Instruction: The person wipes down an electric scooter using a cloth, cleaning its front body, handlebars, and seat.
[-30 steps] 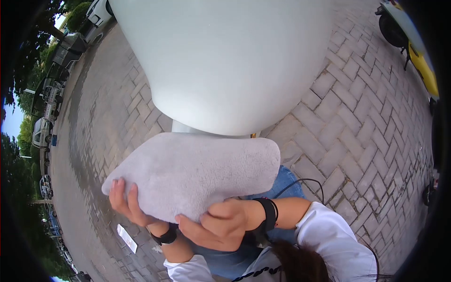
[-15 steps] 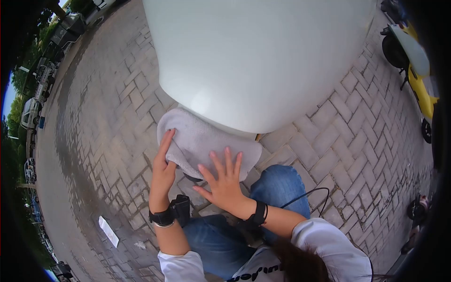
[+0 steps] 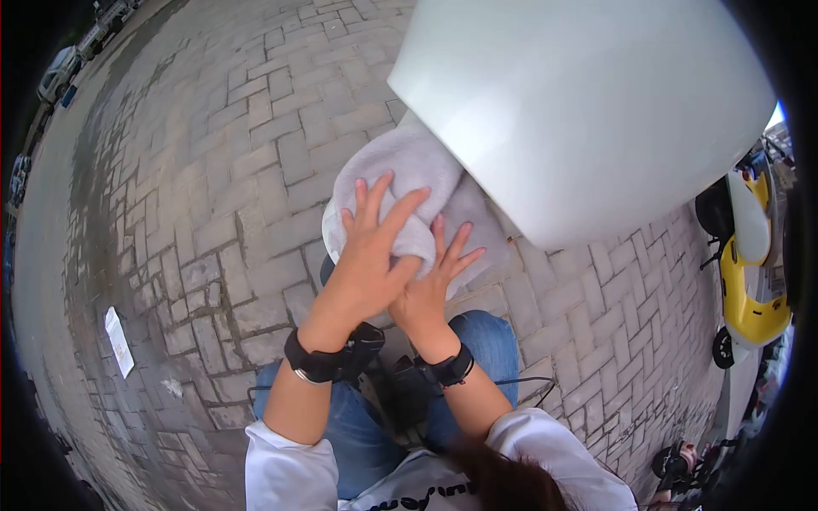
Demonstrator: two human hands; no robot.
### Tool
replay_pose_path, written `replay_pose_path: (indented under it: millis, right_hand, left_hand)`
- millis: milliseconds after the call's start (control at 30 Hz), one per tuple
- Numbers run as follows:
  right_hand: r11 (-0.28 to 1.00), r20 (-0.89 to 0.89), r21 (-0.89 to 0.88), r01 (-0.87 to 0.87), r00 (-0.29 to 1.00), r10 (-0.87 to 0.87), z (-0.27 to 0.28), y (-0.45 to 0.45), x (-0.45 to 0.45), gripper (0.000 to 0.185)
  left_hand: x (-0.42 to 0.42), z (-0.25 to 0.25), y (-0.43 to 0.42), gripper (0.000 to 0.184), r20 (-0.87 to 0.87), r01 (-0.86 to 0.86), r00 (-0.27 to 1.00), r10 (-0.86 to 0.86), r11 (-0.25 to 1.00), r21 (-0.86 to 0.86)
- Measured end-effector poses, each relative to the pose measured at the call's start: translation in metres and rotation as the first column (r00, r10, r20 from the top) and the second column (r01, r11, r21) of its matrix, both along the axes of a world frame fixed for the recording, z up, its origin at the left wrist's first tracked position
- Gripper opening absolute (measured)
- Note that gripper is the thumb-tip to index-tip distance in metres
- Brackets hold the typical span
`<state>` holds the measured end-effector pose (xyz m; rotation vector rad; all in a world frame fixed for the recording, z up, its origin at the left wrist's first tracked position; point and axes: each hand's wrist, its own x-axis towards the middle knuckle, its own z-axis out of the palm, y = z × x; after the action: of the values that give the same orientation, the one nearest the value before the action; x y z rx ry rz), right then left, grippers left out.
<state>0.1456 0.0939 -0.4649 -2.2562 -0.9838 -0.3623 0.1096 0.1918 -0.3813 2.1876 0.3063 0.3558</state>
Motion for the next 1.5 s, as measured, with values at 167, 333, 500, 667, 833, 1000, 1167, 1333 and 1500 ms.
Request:
replay_pose_path:
  millis: [167, 333, 500, 667, 833, 1000, 1167, 1333, 1500]
  right_hand:
    - [0.9, 0.079, -0.292, -0.325, 0.929, 0.361, 0.038, 0.054, 0.002, 0.05]
    - [0.916, 0.162, -0.287, -0.28, 0.928, 0.334, 0.033, 0.032, 0.008, 0.046]
    - [0.987, 0.171, 0.122, 0.105, 0.977, -0.125, -0.004, -0.022, 0.038, 0.05]
    - [0.995, 0.168, 0.068, -0.075, 0.984, 0.063, 0.021, 0.006, 0.035, 0.048]
    - [0.977, 0.178, -0.093, -0.195, 0.962, 0.208, 0.052, 0.025, 0.035, 0.053]
    - [0.932, 0.164, -0.168, -0.32, 0.924, 0.347, 0.065, 0.035, 0.05, 0.045]
    - [0.973, 0.187, -0.228, -0.038, 0.979, 0.083, 0.034, -0.013, 0.055, 0.065]
    - [0.996, -0.005, -0.018, -0.089, 0.996, 0.088, 0.005, -0.023, 0.039, 0.071]
    - [0.976, -0.234, 0.217, 0.008, 0.971, 0.044, -0.015, -0.03, 0.023, 0.08]
  left_hand:
    - [-0.023, -0.047, 0.065, 0.05, 0.056, -0.057, 0.988, 0.146, 0.668, -0.742]
    - [-0.02, -0.04, 0.046, 0.05, 0.124, -0.031, 0.986, 0.111, 0.853, -0.521]
    - [0.003, -0.002, -0.021, 0.055, 0.101, 0.072, 0.991, -0.085, 0.99, 0.125]
    - [0.022, -0.011, -0.054, 0.048, 0.28, 0.208, 0.936, -0.214, 0.977, 0.052]
    - [0.005, -0.008, 0.024, 0.039, 0.301, 0.115, 0.933, 0.196, 0.633, -0.766]
    - [0.012, -0.013, 0.038, 0.048, 0.324, 0.157, 0.892, 0.316, 0.455, -0.876]
    - [0.037, -0.014, -0.013, 0.045, 0.303, -0.03, 0.951, 0.055, 0.996, -0.086]
    - [0.04, -0.017, -0.07, 0.051, 0.27, 0.125, 0.95, -0.154, 0.985, 0.12]
    - [0.025, -0.007, -0.049, 0.048, 0.227, 0.187, 0.954, -0.195, 0.981, 0.057]
